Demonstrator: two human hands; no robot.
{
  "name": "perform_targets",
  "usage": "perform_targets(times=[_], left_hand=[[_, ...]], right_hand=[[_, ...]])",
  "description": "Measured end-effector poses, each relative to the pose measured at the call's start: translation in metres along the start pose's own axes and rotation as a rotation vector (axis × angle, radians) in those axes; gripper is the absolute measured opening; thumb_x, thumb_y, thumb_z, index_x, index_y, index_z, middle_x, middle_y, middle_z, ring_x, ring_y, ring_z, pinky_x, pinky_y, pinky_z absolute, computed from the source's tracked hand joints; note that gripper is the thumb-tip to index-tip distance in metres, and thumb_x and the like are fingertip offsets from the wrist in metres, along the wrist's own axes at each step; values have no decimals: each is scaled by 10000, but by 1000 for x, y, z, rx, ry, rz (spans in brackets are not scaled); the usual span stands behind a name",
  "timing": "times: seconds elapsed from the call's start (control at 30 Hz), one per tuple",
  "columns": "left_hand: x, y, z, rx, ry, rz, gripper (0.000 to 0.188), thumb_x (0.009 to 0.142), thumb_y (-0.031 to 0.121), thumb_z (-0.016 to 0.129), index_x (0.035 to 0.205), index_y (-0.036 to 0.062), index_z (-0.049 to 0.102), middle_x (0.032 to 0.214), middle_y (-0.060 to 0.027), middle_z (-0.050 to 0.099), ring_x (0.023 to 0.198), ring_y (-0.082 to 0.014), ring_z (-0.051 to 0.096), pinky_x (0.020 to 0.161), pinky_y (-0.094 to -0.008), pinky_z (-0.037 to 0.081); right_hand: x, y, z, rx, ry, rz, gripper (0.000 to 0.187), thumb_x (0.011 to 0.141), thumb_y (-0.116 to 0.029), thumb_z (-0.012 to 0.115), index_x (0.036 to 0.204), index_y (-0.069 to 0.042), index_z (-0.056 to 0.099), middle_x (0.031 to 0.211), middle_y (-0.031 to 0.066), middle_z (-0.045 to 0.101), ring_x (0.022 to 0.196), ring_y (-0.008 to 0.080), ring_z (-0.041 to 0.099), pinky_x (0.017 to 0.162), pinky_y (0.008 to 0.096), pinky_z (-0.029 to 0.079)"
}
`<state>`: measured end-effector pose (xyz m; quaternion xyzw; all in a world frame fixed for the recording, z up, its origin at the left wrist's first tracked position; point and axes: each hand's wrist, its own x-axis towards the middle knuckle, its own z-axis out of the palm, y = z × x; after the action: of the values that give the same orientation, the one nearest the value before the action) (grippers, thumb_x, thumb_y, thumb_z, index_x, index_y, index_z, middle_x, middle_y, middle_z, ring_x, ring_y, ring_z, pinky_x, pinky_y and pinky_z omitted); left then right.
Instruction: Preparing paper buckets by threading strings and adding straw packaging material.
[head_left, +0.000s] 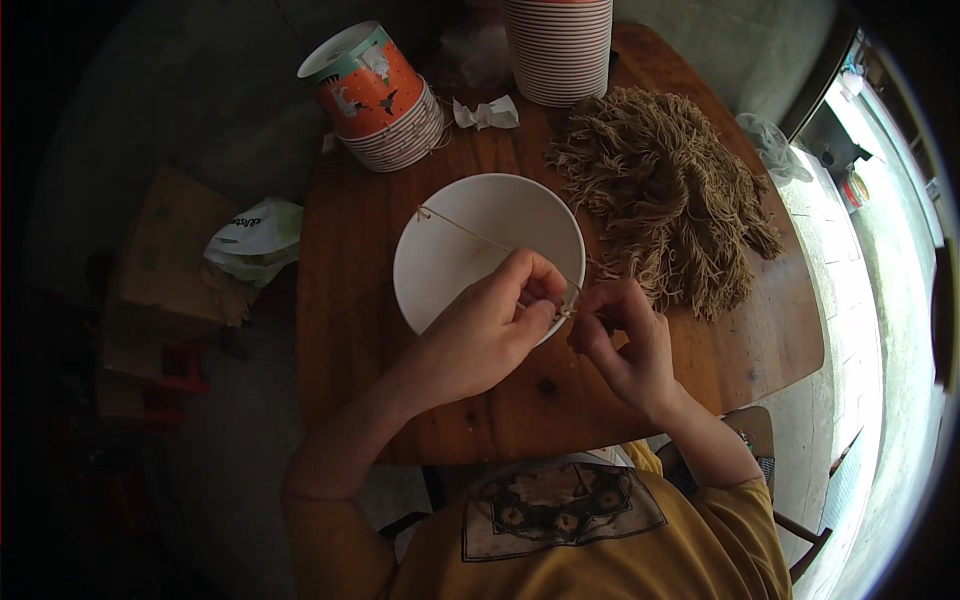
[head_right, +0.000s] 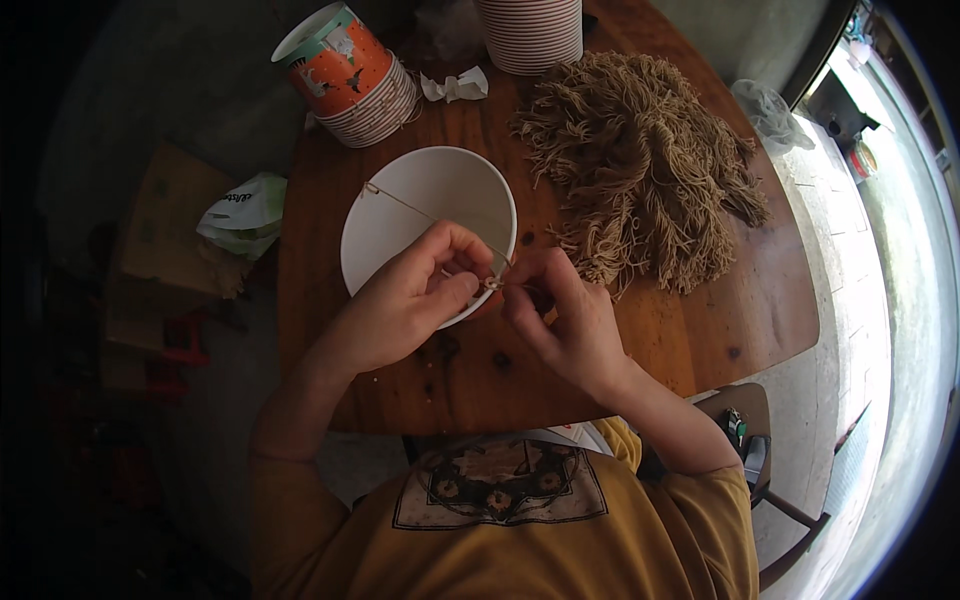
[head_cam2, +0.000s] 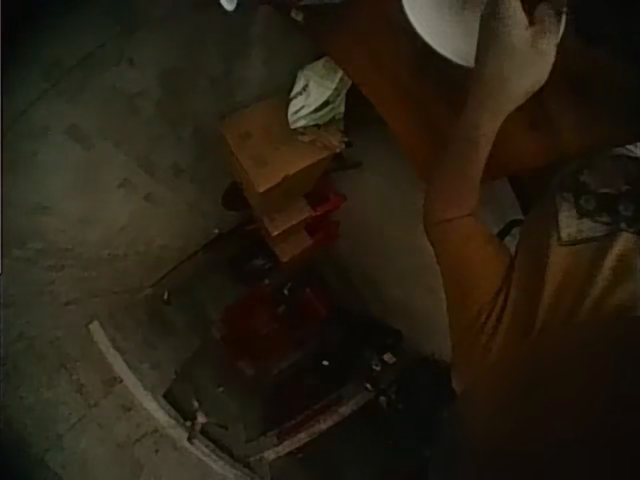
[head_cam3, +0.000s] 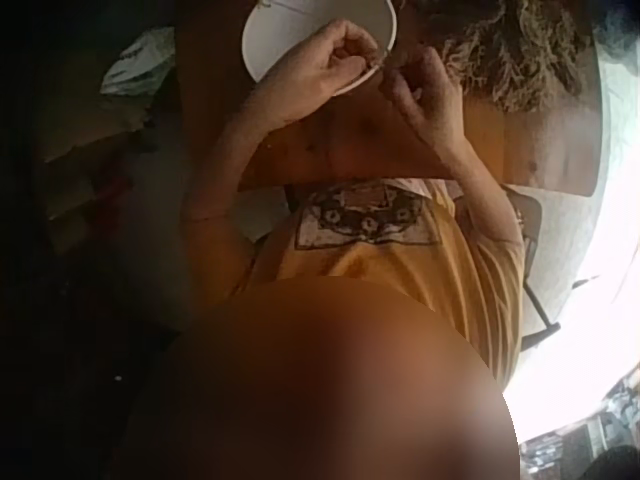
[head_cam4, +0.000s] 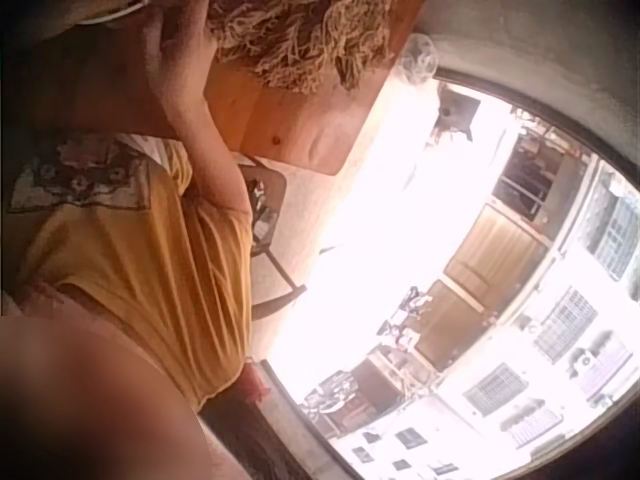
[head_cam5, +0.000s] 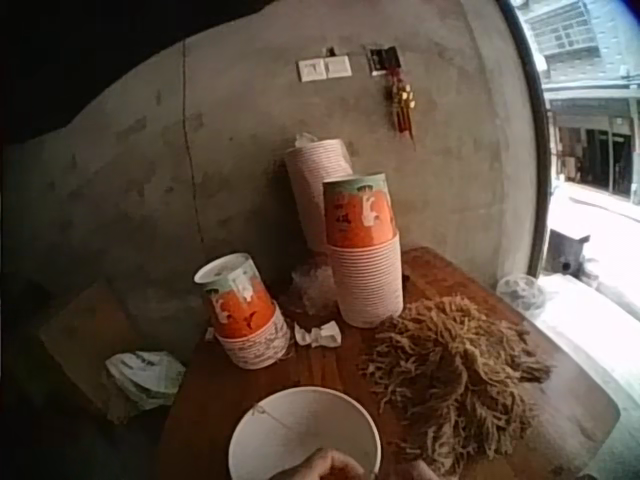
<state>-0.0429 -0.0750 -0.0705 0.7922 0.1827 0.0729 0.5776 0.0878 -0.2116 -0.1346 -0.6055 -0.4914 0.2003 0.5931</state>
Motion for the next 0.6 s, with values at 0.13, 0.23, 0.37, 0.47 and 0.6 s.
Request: perform_targets(times=[0.13,0.23,0.37,0.47,0.6], left_hand=[[-1,8,-2,16,-62,-92,100,957,97,529,1034,34,523,940,10,550,840,-41,510,727,-213,447],[-3,7,-2,104,-26,-72,81,961,99,519,1007,32,525,910,13,545,808,-40,506,721,-210,444],[-2,0,-1,91,21,-5,81,967,107,508,1004,36,519,899,16,532,789,-38,495,713,-208,440],[-1,-1,-3,71,17,16,77,973,111,497,998,40,517,895,17,521,792,-35,483,708,-206,437],[-1,0,-3,-37,-14,-28,71,969,102,503,1004,42,521,908,22,516,796,-21,471,705,-191,431]], right_hand=[[0,-1,0,18,-1,-2,143,866,-20,610,977,-26,520,844,59,647,703,124,664,558,251,535],[0,-1,-1,13,-4,-24,144,868,-18,609,977,-23,516,843,58,648,701,123,663,552,251,534],[-1,-2,-2,2,-17,18,175,864,-25,618,1007,-21,516,831,58,654,708,118,662,573,246,527],[0,-5,-1,12,-4,-4,212,856,-35,634,1038,-27,525,804,50,645,687,107,646,577,242,511],[2,-13,-2,-83,-16,-65,288,823,-64,691,1072,-49,545,725,25,589,592,84,565,537,243,467]])
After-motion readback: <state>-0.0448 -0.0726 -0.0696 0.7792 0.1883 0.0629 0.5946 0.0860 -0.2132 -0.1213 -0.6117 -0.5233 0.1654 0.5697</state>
